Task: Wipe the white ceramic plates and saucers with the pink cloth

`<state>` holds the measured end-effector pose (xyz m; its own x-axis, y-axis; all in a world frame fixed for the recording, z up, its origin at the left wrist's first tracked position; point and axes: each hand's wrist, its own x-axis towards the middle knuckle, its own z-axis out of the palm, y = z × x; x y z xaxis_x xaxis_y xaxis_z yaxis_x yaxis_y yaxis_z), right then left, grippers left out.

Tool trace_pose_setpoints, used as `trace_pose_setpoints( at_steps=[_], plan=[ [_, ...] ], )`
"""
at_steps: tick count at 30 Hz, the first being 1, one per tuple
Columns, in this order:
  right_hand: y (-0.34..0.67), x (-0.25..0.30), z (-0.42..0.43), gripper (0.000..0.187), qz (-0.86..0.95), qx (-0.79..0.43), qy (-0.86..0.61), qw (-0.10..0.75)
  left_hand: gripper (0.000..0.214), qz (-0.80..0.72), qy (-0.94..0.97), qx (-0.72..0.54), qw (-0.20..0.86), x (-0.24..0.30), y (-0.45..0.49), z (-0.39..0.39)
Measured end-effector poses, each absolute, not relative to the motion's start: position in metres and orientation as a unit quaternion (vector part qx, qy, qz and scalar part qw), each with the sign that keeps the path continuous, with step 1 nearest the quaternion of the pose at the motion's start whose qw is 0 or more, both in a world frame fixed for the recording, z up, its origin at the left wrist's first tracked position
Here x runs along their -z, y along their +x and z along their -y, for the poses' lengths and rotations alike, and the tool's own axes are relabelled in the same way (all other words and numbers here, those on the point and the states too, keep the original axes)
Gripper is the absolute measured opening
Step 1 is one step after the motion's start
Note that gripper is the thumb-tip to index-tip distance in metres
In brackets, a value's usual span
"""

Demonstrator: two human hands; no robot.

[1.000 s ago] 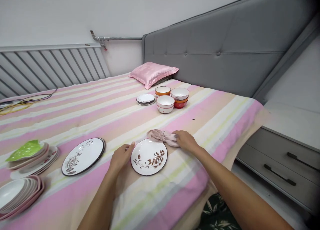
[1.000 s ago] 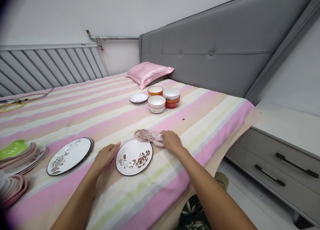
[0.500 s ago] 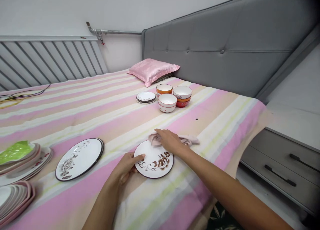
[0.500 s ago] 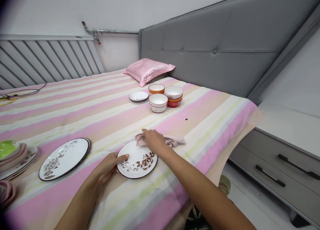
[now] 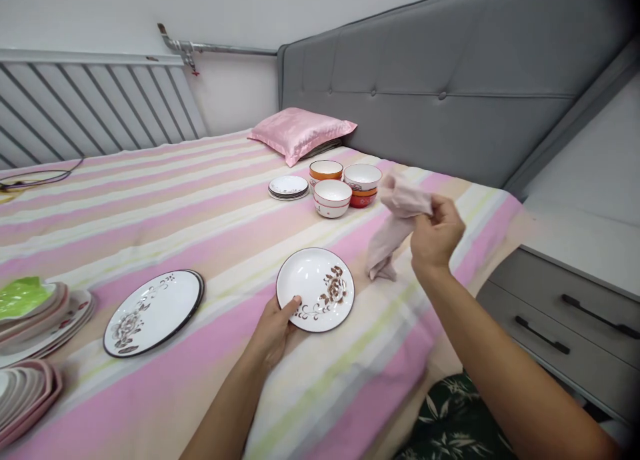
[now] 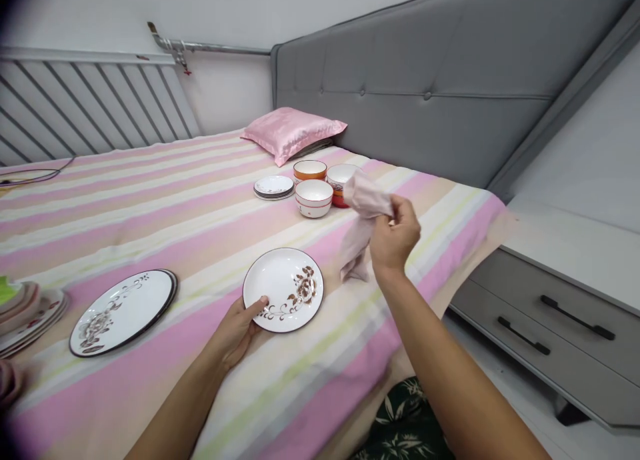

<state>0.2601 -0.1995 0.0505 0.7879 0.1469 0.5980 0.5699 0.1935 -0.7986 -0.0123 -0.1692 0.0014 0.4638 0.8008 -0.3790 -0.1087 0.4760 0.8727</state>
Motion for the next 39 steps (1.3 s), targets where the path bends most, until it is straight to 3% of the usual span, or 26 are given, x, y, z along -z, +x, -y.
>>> trace_pose_setpoints(
  at_steps=[4, 10, 12, 17, 21, 28, 31, 35, 39],
  plan=[
    [0.253, -0.054, 0.205, 0.029, 0.309, 0.169, -0.586, 0.730, 0.040, -0.391, 0.411, -0.322, 0.758, -0.001, -0.009, 0.173],
    [0.213, -0.028, 0.197, 0.028, 0.410, -0.247, -0.568, 0.669, 0.044, -0.395, 0.416, -0.266, 0.775, -0.001, -0.008, 0.173],
    [0.209, -0.025, 0.198, 0.028, 0.458, -0.322, -0.538, 0.630, 0.045, -0.406, 0.418, -0.251, 0.773, -0.001, -0.007, 0.173],
    [0.219, -0.021, 0.204, 0.031, 0.587, -0.294, -0.555, 0.511, 0.045, -0.424, 0.417, -0.236, 0.769, 0.000, -0.007, 0.173],
    [0.226, -0.015, 0.206, 0.033, 0.558, -0.233, -0.613, 0.508, 0.044, -0.426, 0.402, -0.257, 0.769, 0.001, -0.007, 0.173],
    [0.220, -0.022, 0.211, 0.013, 0.564, -0.221, -0.636, 0.477, 0.038, -0.413, 0.366, -0.346, 0.759, 0.004, -0.008, 0.166],
    [0.220, -0.023, 0.211, 0.015, 0.559, -0.291, -0.581, 0.515, 0.037, -0.419, 0.367, -0.364, 0.746, 0.003, -0.008, 0.165],
    [0.218, -0.021, 0.209, 0.032, 0.462, -0.378, -0.535, 0.598, 0.037, -0.424, 0.389, -0.363, 0.733, 0.000, -0.006, 0.170],
    [0.211, -0.016, 0.208, 0.034, 0.379, -0.428, -0.569, 0.591, 0.040, -0.414, 0.403, -0.366, 0.729, 0.001, -0.003, 0.174]
  ],
)
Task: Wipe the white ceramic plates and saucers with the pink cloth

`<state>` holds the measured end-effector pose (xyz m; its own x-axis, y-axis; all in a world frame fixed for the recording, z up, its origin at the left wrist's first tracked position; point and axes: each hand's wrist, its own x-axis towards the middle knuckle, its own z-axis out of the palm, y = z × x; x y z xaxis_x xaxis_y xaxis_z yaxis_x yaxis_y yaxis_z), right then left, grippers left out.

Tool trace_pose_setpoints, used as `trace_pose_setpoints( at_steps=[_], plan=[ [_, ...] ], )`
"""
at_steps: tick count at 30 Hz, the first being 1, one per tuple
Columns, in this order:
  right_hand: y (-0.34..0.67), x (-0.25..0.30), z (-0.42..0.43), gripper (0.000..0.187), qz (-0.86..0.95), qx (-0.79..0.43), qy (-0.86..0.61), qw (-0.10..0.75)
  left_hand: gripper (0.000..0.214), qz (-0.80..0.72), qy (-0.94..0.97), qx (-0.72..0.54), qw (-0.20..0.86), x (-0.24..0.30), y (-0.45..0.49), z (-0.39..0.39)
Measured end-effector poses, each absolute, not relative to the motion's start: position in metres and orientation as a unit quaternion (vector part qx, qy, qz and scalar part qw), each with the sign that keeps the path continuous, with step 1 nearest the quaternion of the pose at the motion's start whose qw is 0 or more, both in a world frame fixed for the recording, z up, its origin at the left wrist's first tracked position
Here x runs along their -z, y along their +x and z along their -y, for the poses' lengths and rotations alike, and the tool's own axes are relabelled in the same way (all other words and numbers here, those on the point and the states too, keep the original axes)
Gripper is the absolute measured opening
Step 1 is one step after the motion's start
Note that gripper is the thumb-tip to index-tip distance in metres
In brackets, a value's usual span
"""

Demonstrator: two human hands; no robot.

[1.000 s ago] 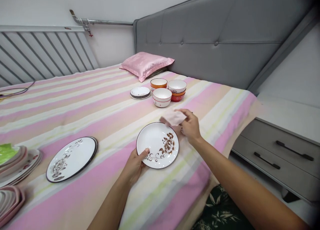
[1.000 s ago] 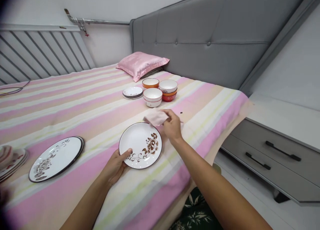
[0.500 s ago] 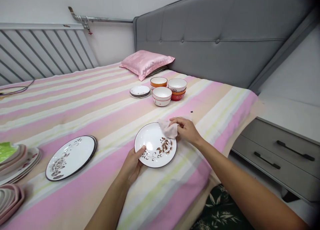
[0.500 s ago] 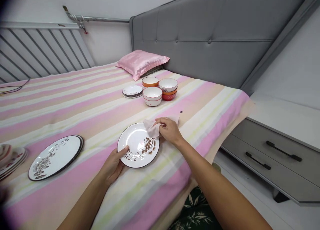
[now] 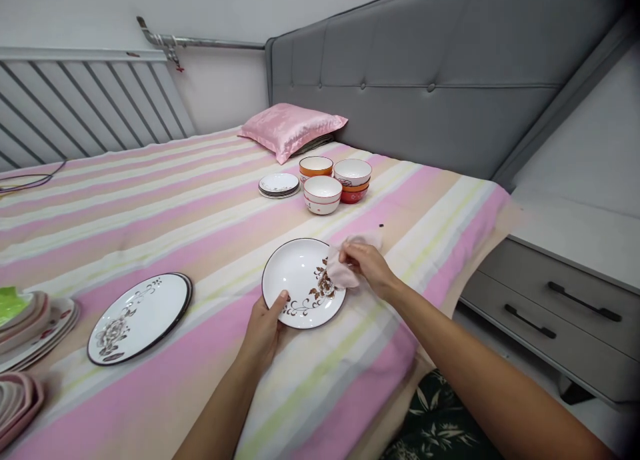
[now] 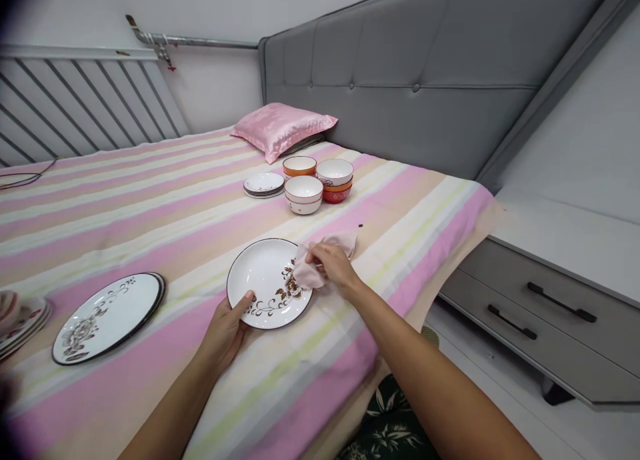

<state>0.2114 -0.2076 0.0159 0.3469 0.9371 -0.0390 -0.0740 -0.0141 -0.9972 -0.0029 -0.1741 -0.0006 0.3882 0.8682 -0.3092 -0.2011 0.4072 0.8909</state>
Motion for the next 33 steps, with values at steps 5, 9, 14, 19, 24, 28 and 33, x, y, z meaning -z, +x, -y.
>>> trace_pose_setpoints(
  at_steps=[5, 9, 14, 19, 24, 28, 33],
  plan=[
    [0.204, -0.009, 0.209, 0.028, 0.412, -0.439, -0.538, 0.590, 0.039, -0.428, 0.386, -0.403, 0.711, 0.003, -0.001, 0.173],
    [0.195, -0.006, 0.207, 0.034, 0.396, -0.461, -0.539, 0.584, 0.036, -0.415, 0.380, -0.440, 0.700, 0.004, -0.002, 0.170],
    [0.184, -0.002, 0.208, 0.031, 0.418, -0.471, -0.559, 0.540, 0.039, -0.409, 0.379, -0.457, 0.693, 0.003, -0.001, 0.171],
    [0.175, 0.003, 0.207, 0.023, 0.459, -0.384, -0.610, 0.520, 0.045, -0.390, 0.399, -0.447, 0.699, -0.002, 0.001, 0.178],
    [0.170, 0.009, 0.206, 0.030, 0.445, -0.336, -0.630, 0.540, 0.051, -0.383, 0.408, -0.408, 0.722, -0.005, 0.002, 0.183],
    [0.173, 0.010, 0.206, 0.031, 0.454, -0.299, -0.640, 0.543, 0.054, -0.382, 0.410, -0.400, 0.726, -0.005, 0.002, 0.184],
    [0.178, 0.010, 0.204, 0.027, 0.452, -0.271, -0.655, 0.542, 0.054, -0.397, 0.404, -0.360, 0.741, -0.007, 0.000, 0.185]
  ],
)
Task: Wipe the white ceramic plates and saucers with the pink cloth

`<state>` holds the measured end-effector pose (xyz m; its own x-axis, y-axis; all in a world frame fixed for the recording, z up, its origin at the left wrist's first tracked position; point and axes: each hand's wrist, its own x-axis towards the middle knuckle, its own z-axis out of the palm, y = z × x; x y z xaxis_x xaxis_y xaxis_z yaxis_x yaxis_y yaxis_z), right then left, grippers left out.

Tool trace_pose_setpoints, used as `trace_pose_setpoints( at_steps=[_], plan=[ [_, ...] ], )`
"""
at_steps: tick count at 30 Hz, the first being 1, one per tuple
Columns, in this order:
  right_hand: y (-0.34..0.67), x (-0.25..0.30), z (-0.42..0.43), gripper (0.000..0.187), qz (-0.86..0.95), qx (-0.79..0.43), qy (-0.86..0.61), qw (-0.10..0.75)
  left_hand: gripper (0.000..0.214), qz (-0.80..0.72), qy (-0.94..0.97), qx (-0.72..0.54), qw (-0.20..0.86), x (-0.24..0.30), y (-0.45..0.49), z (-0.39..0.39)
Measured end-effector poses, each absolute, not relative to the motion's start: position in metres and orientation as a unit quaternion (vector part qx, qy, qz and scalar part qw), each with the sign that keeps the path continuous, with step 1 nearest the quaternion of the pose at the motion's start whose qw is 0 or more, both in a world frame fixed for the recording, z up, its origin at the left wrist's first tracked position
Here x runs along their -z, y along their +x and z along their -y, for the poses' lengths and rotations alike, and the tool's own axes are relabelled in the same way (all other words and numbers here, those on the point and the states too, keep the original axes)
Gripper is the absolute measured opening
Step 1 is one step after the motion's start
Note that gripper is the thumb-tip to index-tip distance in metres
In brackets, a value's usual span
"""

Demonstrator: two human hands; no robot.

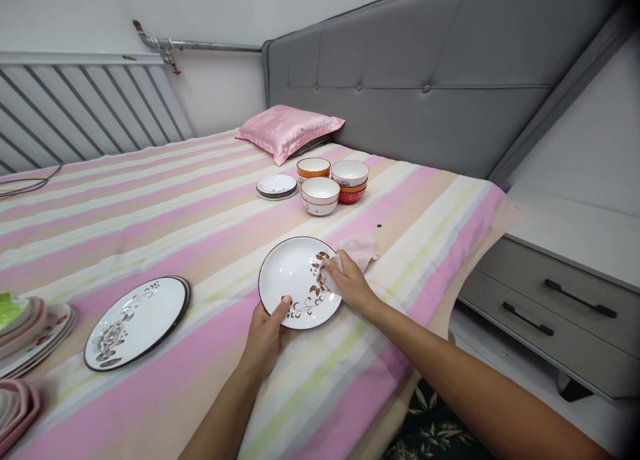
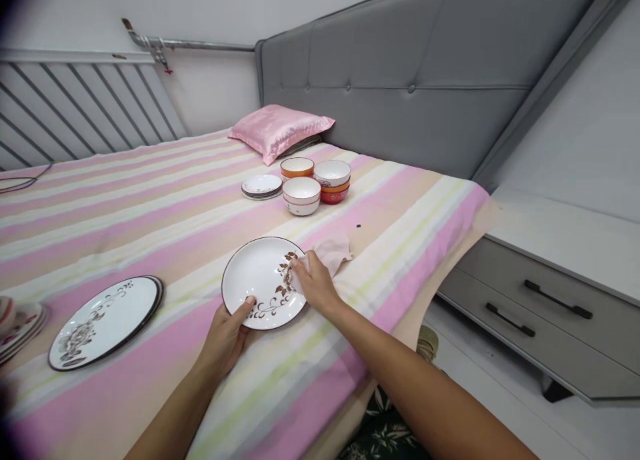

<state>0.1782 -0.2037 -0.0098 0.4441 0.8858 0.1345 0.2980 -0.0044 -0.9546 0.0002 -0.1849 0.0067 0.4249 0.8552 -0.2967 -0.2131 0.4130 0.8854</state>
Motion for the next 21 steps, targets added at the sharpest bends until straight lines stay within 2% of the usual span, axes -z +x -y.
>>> trace_pose_setpoints(
  at_steps=[3, 6, 10, 13, 16, 19, 21],
  plan=[
    [0.179, 0.008, 0.203, 0.026, 0.427, -0.278, -0.652, 0.562, 0.049, -0.419, 0.404, -0.334, 0.741, -0.007, 0.000, 0.186],
    [0.178, 0.003, 0.205, 0.027, 0.361, -0.347, -0.628, 0.596, 0.045, -0.424, 0.405, -0.332, 0.739, -0.006, 0.000, 0.186],
    [0.172, -0.004, 0.207, 0.027, 0.270, -0.488, -0.539, 0.631, 0.043, -0.408, 0.386, -0.395, 0.727, -0.003, 0.000, 0.181],
    [0.167, -0.008, 0.208, 0.026, 0.267, -0.541, -0.465, 0.648, 0.041, -0.401, 0.370, -0.451, 0.706, 0.000, -0.001, 0.176],
    [0.163, -0.011, 0.209, 0.028, 0.304, -0.540, -0.442, 0.649, 0.041, -0.393, 0.364, -0.473, 0.700, 0.002, -0.002, 0.173],
    [0.161, -0.007, 0.209, 0.056, 0.358, -0.480, -0.483, 0.639, 0.042, -0.387, 0.361, -0.478, 0.701, 0.003, -0.002, 0.172],
    [0.161, -0.001, 0.208, 0.056, 0.374, -0.438, -0.527, 0.625, 0.042, -0.391, 0.357, -0.479, 0.700, 0.003, -0.002, 0.172]
  ],
)
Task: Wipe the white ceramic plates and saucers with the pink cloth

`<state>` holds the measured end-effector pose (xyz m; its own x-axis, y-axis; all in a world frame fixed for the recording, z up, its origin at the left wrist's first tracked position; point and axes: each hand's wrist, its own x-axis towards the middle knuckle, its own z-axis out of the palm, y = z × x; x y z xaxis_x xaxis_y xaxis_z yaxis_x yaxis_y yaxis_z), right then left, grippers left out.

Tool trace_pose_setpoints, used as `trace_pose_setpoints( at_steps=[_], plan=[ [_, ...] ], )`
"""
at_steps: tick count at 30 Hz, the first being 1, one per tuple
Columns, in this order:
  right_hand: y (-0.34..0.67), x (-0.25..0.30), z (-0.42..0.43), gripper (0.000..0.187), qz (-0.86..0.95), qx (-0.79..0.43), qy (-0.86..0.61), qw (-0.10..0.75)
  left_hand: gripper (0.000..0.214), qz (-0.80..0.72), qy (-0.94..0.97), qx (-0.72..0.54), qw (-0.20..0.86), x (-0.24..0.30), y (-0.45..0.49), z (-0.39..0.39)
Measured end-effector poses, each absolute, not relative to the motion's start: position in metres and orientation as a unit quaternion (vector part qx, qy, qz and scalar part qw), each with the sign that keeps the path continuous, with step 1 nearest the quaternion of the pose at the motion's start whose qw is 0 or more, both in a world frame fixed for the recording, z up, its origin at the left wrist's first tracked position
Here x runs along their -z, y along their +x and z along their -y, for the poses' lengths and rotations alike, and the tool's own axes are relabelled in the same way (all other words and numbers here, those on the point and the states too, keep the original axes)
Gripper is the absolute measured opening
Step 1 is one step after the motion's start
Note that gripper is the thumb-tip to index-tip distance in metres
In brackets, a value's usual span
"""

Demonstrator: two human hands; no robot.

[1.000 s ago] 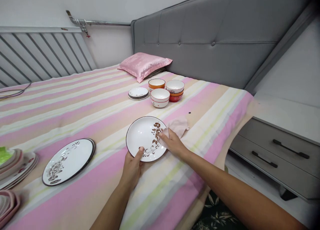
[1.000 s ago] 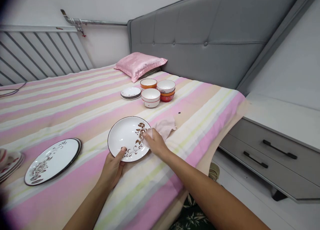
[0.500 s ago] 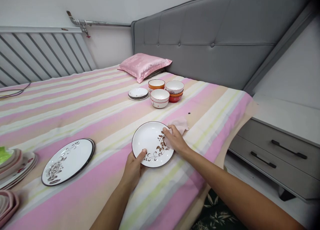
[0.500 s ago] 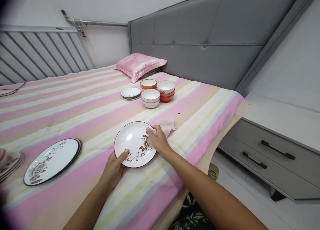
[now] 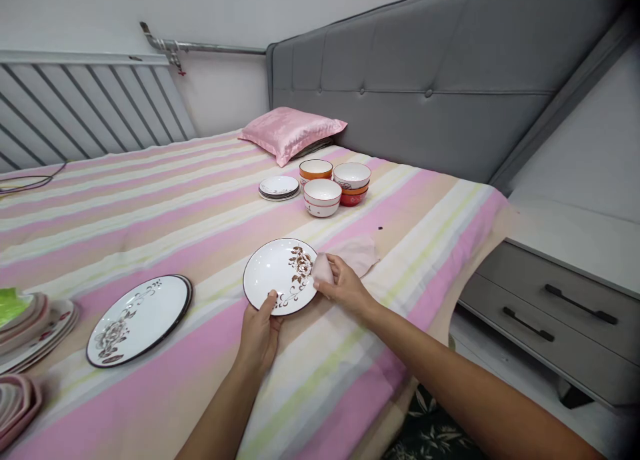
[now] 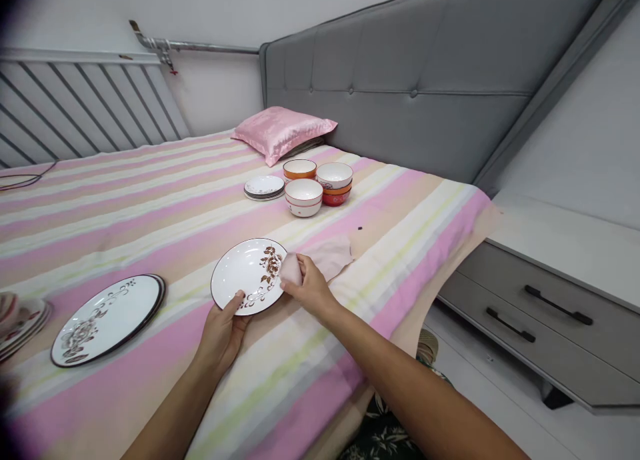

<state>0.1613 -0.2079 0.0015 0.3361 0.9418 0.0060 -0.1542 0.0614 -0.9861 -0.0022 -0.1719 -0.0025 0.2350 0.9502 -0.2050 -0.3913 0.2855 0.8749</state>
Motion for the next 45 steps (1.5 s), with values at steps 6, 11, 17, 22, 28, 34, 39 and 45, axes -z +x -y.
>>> trace_pose_setpoints(
  at_steps=[6, 11, 17, 22, 28, 34, 39, 45],
  plan=[
    [0.178, 0.003, 0.202, 0.022, 0.307, -0.441, -0.575, 0.617, 0.039, -0.404, 0.356, -0.476, 0.696, 0.003, -0.002, 0.173],
    [0.207, -0.010, 0.198, 0.022, 0.196, -0.373, -0.555, 0.717, 0.040, -0.412, 0.362, -0.459, 0.699, 0.003, -0.002, 0.175],
    [0.204, -0.015, 0.198, 0.033, 0.222, -0.406, -0.465, 0.754, 0.038, -0.430, 0.380, -0.394, 0.718, -0.001, 0.000, 0.181],
    [0.182, -0.028, 0.210, 0.042, 0.405, -0.451, -0.471, 0.640, 0.037, -0.418, 0.385, -0.371, 0.735, 0.000, -0.001, 0.182],
    [0.186, -0.016, 0.209, 0.036, 0.435, -0.285, -0.581, 0.626, 0.038, -0.418, 0.372, -0.398, 0.727, 0.001, -0.003, 0.178],
    [0.183, -0.001, 0.210, 0.043, 0.466, -0.283, -0.677, 0.495, 0.043, -0.400, 0.370, -0.414, 0.729, -0.001, -0.002, 0.181],
    [0.176, -0.001, 0.212, 0.028, 0.491, -0.279, -0.681, 0.467, 0.044, -0.400, 0.384, -0.393, 0.733, -0.005, -0.002, 0.184],
    [0.181, -0.003, 0.210, 0.024, 0.509, -0.224, -0.665, 0.499, 0.034, -0.395, 0.391, -0.355, 0.751, -0.010, -0.003, 0.187]
  ],
)
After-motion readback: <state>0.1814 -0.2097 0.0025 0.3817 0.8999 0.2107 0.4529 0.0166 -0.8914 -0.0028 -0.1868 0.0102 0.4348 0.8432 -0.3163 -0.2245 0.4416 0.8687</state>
